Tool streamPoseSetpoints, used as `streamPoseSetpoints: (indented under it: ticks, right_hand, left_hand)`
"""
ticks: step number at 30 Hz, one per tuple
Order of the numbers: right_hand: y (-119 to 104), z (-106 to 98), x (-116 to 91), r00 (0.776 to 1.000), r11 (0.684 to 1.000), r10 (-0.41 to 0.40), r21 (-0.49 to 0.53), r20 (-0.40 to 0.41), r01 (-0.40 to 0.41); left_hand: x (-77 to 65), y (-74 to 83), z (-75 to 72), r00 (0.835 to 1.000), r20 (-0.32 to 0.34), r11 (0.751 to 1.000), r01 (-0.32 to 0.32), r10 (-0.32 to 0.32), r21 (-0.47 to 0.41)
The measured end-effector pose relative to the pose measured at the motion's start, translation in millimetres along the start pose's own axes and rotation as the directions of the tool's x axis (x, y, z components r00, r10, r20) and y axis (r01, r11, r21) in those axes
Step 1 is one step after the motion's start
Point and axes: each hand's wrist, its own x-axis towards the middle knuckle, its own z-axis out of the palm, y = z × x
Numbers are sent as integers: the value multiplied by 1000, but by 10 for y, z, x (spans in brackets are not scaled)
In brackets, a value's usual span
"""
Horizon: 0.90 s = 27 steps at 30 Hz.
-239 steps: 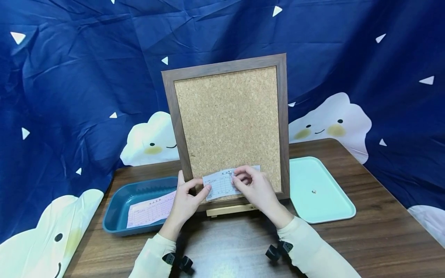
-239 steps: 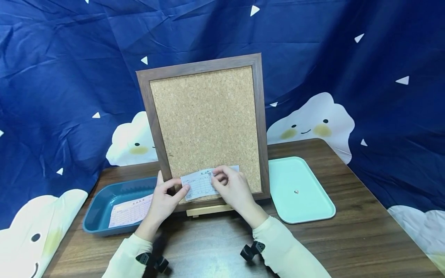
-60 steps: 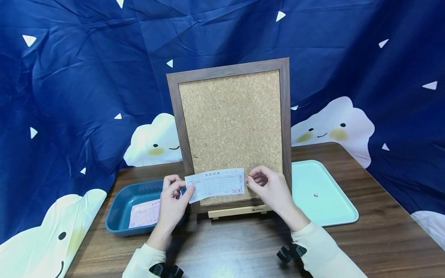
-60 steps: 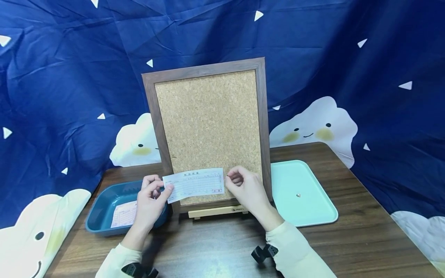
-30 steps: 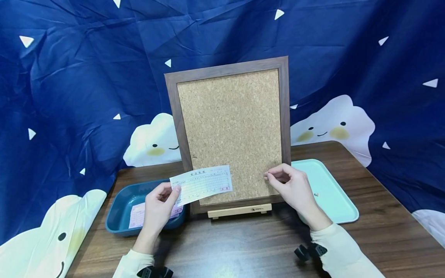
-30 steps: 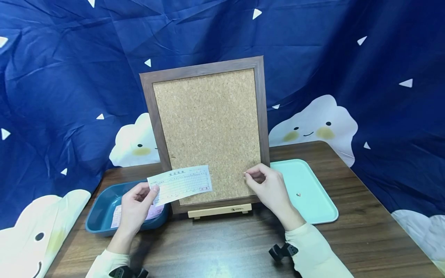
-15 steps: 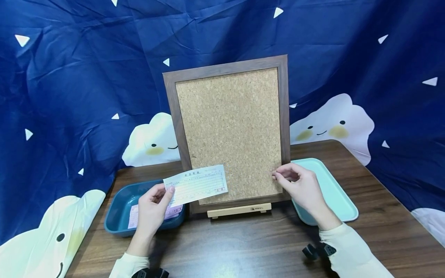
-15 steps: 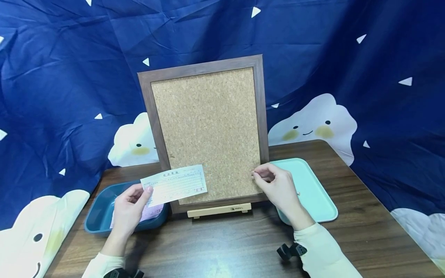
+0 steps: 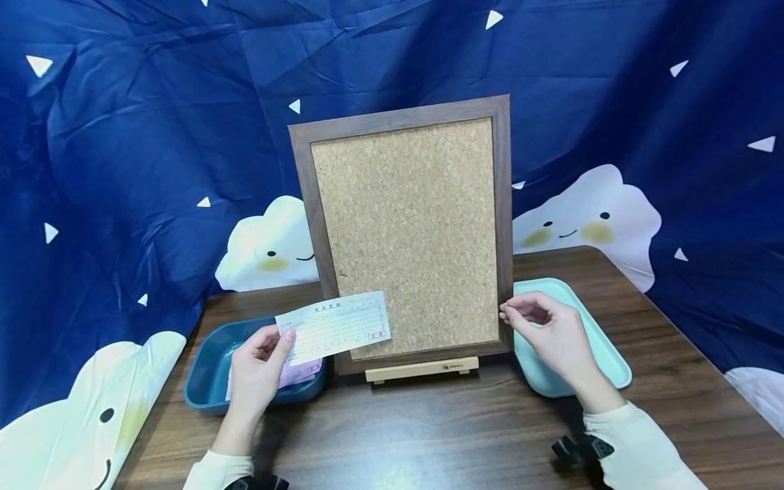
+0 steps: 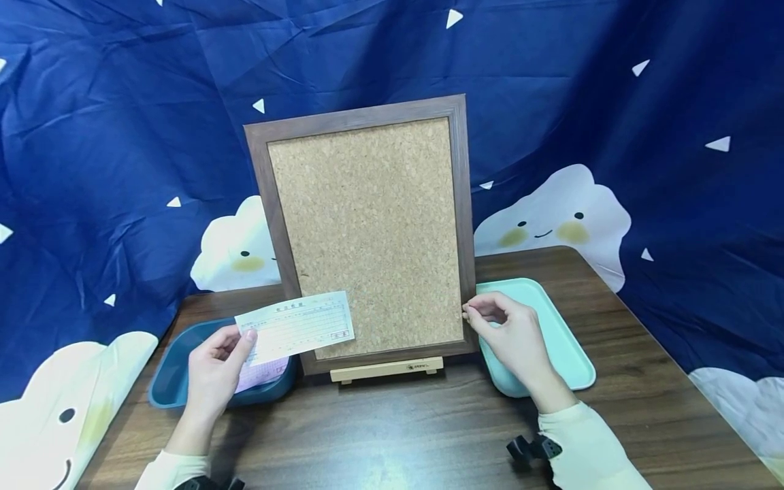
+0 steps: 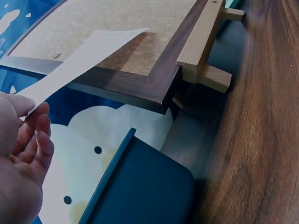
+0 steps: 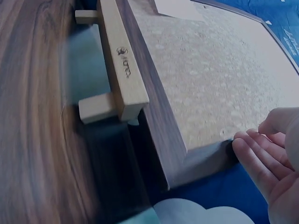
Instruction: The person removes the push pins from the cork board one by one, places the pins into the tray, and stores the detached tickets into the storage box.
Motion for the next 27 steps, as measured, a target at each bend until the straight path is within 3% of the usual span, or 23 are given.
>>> streamPoseSetpoints:
  ticks: [7, 12, 27]
  right_hand:
    - [84, -117, -49, 1000, 1000, 11, 28, -26, -10]
    - [181, -185, -63, 998, 1000, -29, -13, -60, 28]
    - [308, -308, -44, 999, 998, -39, -42, -25, 38]
  left_hand:
    - [-10, -31, -54, 999, -28, 998, -36, 38, 52]
    - [-7, -45, -111, 998, -46, 995, -47, 51, 91]
    - [-58, -115, -297, 992, -110, 990, -40, 56, 135]
